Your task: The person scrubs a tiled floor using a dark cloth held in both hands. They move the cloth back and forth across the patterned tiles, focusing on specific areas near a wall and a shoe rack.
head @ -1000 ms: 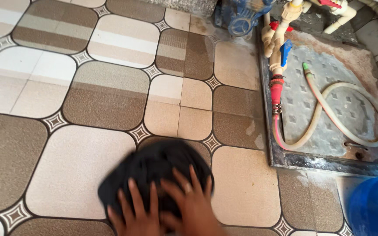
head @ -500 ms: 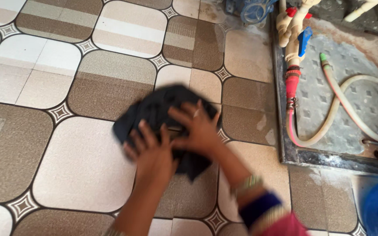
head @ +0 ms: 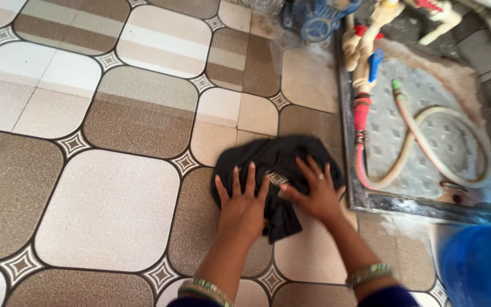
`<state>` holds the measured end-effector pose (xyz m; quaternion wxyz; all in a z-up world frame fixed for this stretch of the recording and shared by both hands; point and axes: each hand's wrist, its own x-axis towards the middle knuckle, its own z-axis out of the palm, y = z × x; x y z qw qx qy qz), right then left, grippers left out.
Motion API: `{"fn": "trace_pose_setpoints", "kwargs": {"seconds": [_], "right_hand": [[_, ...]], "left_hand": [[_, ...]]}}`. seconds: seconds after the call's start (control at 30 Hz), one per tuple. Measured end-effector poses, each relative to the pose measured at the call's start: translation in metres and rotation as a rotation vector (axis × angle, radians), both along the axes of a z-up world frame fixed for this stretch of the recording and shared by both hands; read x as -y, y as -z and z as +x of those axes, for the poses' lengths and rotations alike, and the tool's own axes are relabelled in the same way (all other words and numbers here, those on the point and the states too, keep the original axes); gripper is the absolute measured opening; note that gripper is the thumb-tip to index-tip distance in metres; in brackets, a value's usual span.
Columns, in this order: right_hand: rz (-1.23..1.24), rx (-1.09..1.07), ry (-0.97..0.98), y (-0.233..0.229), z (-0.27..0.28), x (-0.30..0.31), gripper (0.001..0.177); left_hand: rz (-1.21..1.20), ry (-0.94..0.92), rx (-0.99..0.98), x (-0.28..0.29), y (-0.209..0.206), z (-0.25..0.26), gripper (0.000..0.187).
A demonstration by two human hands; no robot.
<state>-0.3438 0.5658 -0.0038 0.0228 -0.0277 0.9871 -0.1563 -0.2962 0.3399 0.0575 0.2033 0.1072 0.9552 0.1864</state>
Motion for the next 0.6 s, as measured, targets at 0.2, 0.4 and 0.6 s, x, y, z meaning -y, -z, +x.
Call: {"fn": "trace_pose_setpoints", "kwargs": {"seconds": [0.2, 0.4, 0.6], "right_hand": [[-0.023, 0.115, 0.283, 0.007, 0.097, 0.053, 0.086], [-0.037, 0.212, -0.003, -0.024, 0.156, 0.169, 0.089], [-0.084, 0.077, -0.518, -0.031, 0.112, 0.268, 0.088]], "left_hand": [[0.095, -0.034, -0.097, 0.002, 0.016, 0.071, 0.098], [-0.133, -0.225, -0.043, 0.080, 0.051, 0.139, 0.115], [-0.157, -0.577, -0.275, 0.192, 0.059, 0.143, 0.122]]}}
